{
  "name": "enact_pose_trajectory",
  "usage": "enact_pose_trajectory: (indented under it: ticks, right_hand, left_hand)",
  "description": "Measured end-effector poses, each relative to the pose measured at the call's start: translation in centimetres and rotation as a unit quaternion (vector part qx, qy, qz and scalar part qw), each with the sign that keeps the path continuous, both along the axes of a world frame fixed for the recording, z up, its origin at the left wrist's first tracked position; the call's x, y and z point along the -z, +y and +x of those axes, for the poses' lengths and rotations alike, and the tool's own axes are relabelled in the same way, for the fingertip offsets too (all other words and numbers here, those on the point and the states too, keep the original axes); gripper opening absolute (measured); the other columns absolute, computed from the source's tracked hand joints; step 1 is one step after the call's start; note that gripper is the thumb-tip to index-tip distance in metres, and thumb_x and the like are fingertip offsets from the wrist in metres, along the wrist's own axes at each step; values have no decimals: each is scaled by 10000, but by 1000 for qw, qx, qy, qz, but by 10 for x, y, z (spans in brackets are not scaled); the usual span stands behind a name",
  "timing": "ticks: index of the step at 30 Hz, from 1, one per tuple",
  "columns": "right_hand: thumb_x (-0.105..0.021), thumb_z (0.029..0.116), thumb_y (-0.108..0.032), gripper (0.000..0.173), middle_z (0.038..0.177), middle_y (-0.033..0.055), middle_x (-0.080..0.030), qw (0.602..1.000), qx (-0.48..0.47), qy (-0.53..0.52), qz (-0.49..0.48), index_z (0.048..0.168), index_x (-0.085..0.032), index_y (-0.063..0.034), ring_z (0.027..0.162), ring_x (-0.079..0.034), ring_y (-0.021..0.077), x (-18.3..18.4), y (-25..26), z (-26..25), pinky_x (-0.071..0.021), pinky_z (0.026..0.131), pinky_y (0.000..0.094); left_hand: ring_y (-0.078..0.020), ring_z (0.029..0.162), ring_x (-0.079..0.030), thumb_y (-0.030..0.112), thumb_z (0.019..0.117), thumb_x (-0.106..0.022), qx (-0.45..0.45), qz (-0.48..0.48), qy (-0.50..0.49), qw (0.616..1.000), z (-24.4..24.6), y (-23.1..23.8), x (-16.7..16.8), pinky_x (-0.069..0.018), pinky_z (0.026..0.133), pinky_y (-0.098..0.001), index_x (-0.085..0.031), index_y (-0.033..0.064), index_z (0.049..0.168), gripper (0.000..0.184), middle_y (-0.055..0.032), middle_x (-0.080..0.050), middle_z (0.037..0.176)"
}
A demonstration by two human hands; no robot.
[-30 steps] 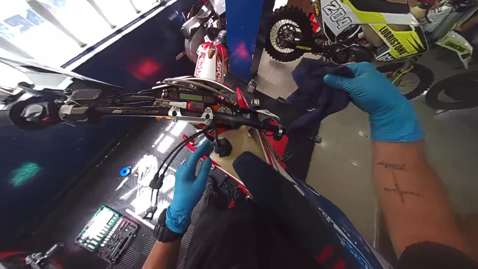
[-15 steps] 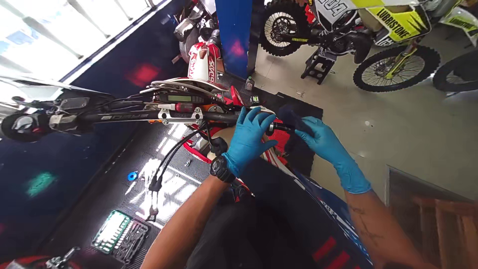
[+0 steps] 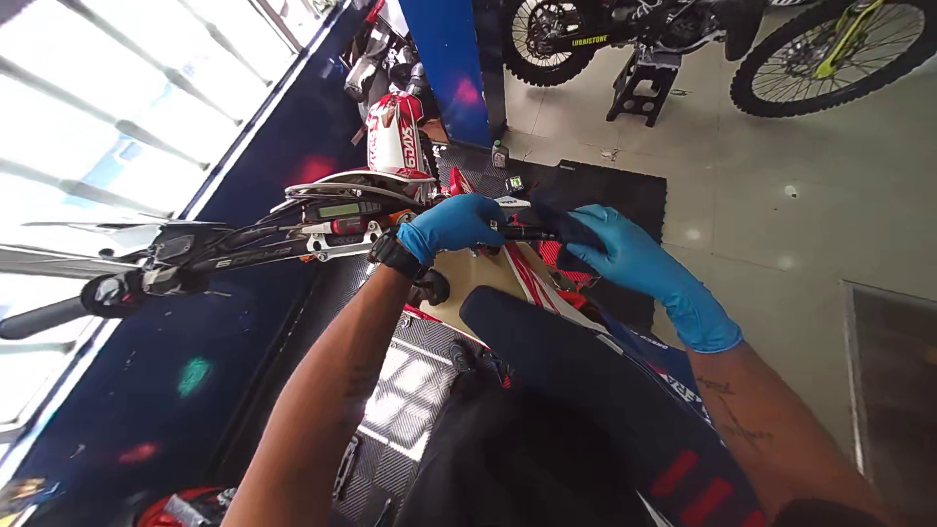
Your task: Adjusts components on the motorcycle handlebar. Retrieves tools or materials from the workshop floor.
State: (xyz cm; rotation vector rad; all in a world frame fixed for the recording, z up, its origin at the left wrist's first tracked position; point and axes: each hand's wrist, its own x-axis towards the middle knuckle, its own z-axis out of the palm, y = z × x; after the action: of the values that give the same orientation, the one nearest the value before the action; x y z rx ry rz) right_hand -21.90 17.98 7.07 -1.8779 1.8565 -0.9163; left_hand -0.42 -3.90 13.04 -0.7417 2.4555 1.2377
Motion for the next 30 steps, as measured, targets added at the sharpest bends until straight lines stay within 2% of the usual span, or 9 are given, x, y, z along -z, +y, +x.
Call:
enact_pose_trajectory:
  ticks: [4,9,13,15,17,19,22,25,30]
  right_hand:
    - [-628,989,-220,539,1465,96,-566,997,-60,-28,34,1510,-513,-146,1344,-546,222,-7,1,-19,-443,1132,455]
    - [-611,1010,-204,347,1319,160,-656,998,-35,33,-39,1303,-672,-29,1218,-630,304,0,-17,15,-504,1044,487]
    - [-553,938,44,306,1259,235,-650,973,41,208,-95,1220,-671,32,1124,-644,403,11,-64,117,-536,925,526]
    - [-516,969,31,254,1092,217,-672,951,85,278,-110,1156,-687,44,967,-660,369,12,-82,135,-538,801,465]
    - [-537,965,2,177,941,207,-645,958,26,272,-83,1061,-676,57,858,-654,365,3,-87,120,-530,691,457]
    - [-615,960,-131,195,985,175,-649,981,-66,181,24,1094,-656,5,912,-673,353,-11,-83,86,-570,736,512]
    - [-660,985,-336,360,1060,163,-678,980,-68,141,124,1167,-663,-26,966,-691,341,-16,-51,27,-570,807,561]
    - [-695,961,-260,313,1032,216,-651,962,-42,225,149,1076,-640,25,986,-665,402,-15,-24,2,-541,815,573]
    - [-639,876,-6,226,1008,238,-660,962,-35,270,13,1096,-663,40,944,-666,420,-13,-75,91,-542,763,549]
  left_hand:
    - [-156,886,-691,182,918,-752,-2,38,5,999,18,-12,-8,-579,813,-384,-723,93,1153,252,-79,-730,1003]
    - [-95,814,-672,183,925,-738,-13,97,28,995,32,-27,2,-570,757,-293,-712,77,1123,226,-42,-721,930]
    - [-77,842,-689,135,911,-730,-30,141,59,988,35,-26,1,-584,778,-269,-734,78,1101,199,-17,-738,935]
    - [-72,822,-688,118,893,-724,-34,143,74,986,35,-25,2,-580,759,-266,-742,84,1038,150,-10,-741,909]
    - [-79,848,-692,130,895,-727,-33,139,77,987,37,-27,5,-578,778,-277,-749,86,1054,167,-15,-745,935]
    - [-87,848,-700,121,896,-735,-34,141,83,986,37,-25,8,-589,780,-281,-754,76,1068,178,-27,-752,939]
    - [-87,808,-681,169,913,-745,-35,104,58,992,32,-25,8,-573,759,-290,-745,85,1058,168,-20,-732,889]
    - [-89,783,-667,197,918,-753,-35,79,54,995,33,-23,8,-565,745,-302,-738,87,1046,169,-26,-718,876]
    - [-88,816,-690,185,916,-745,-32,110,71,991,37,-24,8,-581,765,-295,-748,98,1059,167,-14,-739,900]
